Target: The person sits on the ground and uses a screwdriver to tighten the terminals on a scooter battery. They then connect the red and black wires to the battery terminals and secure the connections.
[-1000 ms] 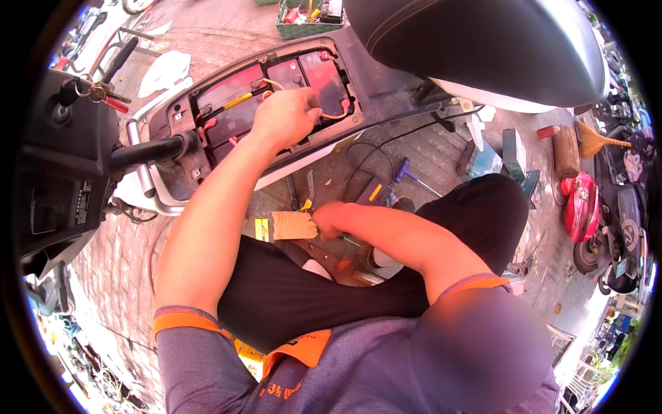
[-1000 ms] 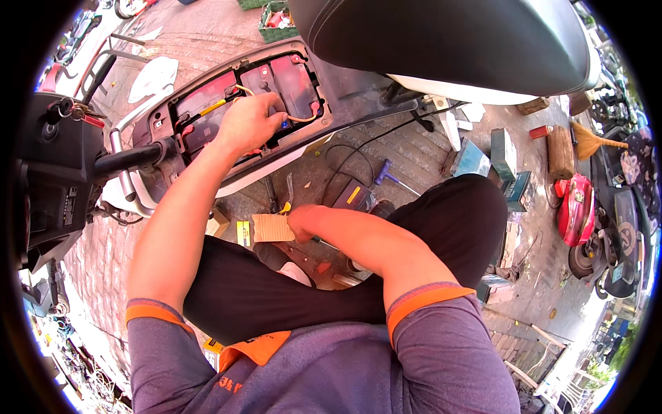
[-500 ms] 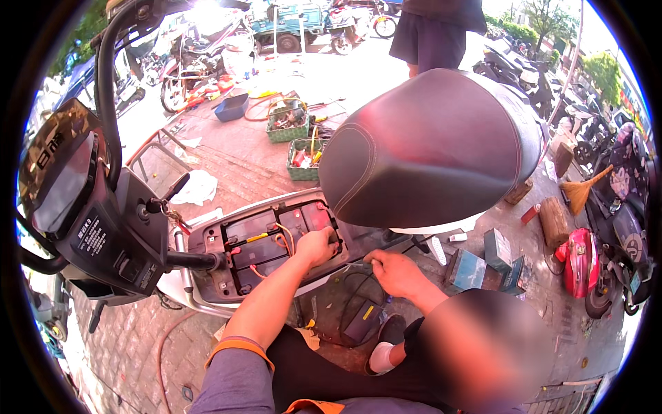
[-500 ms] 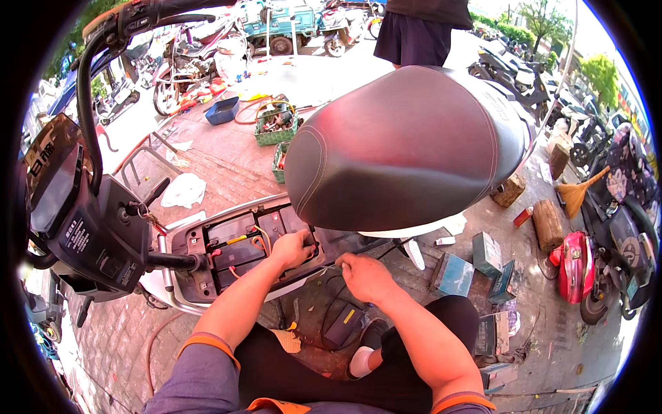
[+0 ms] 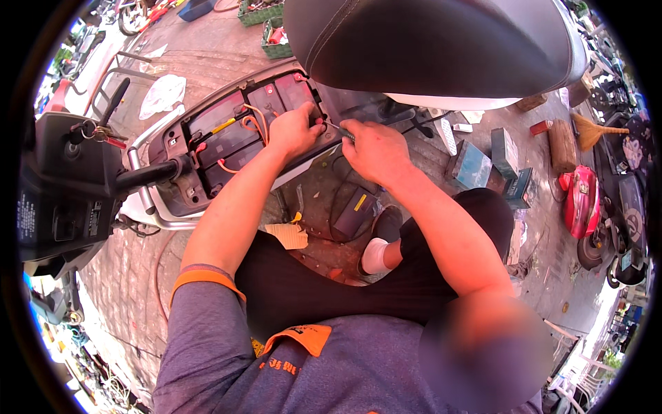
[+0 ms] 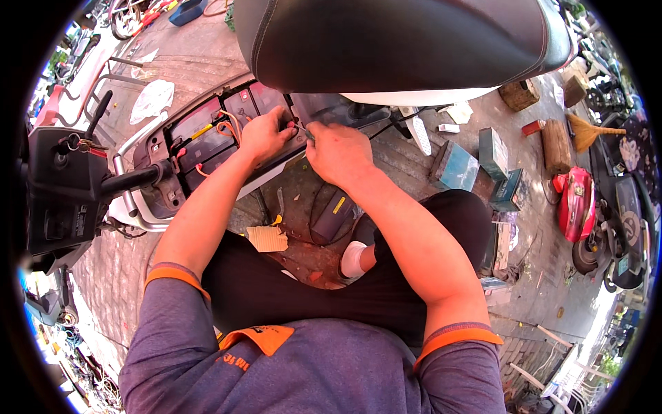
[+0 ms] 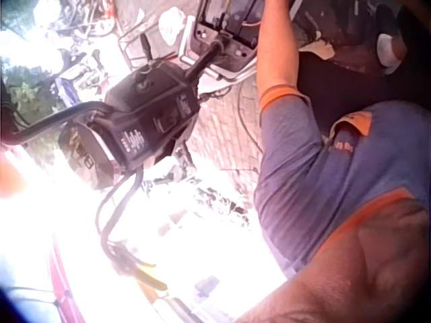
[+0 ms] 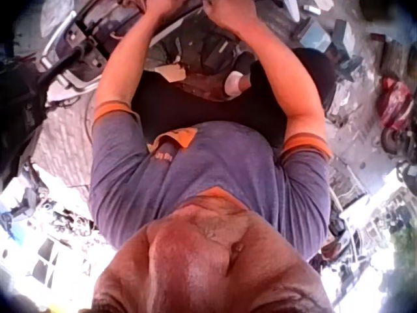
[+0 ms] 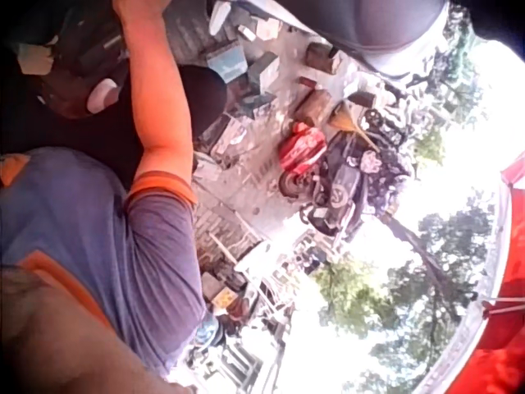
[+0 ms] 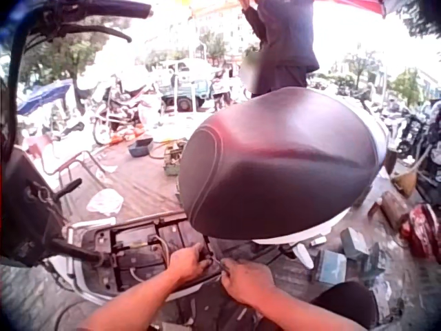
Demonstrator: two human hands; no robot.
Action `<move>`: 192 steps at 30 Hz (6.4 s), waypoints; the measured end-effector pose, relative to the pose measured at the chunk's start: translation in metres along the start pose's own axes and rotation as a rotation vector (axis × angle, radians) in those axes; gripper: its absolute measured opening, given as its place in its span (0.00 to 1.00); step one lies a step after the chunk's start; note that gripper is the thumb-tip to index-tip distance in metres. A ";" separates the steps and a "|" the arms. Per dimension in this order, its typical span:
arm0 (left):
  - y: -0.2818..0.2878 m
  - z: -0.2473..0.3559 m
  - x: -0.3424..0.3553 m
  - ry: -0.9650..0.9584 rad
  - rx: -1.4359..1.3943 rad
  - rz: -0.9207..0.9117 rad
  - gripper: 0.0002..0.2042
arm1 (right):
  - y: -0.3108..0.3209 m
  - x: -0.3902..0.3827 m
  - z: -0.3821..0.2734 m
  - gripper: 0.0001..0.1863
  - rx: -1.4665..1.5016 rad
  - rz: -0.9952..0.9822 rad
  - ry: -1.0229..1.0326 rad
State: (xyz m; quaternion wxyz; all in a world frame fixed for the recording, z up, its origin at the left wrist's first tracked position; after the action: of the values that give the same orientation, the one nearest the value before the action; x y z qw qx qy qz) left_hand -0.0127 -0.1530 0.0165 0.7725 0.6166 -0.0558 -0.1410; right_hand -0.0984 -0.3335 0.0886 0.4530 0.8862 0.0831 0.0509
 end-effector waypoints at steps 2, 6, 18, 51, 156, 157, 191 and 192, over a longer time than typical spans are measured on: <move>0.001 -0.002 0.002 0.002 -0.007 0.009 0.17 | -0.002 0.003 0.000 0.18 0.006 0.001 0.003; 0.000 -0.003 0.004 0.002 -0.030 0.018 0.17 | -0.010 0.011 0.001 0.18 0.012 -0.006 0.014; 0.002 -0.004 0.005 -0.004 -0.041 0.043 0.15 | -0.020 0.015 -0.012 0.18 -0.149 -0.022 0.045; -0.001 -0.017 0.025 -0.158 -0.122 0.016 0.13 | -0.015 0.012 -0.005 0.17 -0.066 -0.023 0.002; 0.017 -0.049 0.024 -0.108 0.416 0.032 0.12 | -0.010 0.075 -0.074 0.15 -0.376 -0.144 0.125; 0.017 -0.046 0.029 -0.107 0.396 0.042 0.12 | -0.006 0.074 -0.066 0.14 -0.375 -0.085 0.247; -0.014 -0.024 0.017 -0.193 -0.036 0.131 0.09 | -0.009 0.082 -0.081 0.12 0.189 -0.137 0.561; -0.018 -0.033 0.024 -0.093 -0.117 0.101 0.09 | -0.006 0.090 -0.078 0.11 0.223 -0.123 0.510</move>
State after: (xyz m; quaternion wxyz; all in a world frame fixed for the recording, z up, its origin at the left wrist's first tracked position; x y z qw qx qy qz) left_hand 0.0163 -0.1326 -0.0109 0.8099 0.5595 -0.1145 -0.1335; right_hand -0.0240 -0.2503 0.1305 0.3193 0.8825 0.2531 0.2350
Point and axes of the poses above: each hand's wrist, its own x-axis towards the middle knuckle, its own y-axis out of the back of the hand, z = x × y, the point moved 6 cm from there along x, towards the middle knuckle, and after that the axes turned 14 degrees about x, right-handed, at the moved point
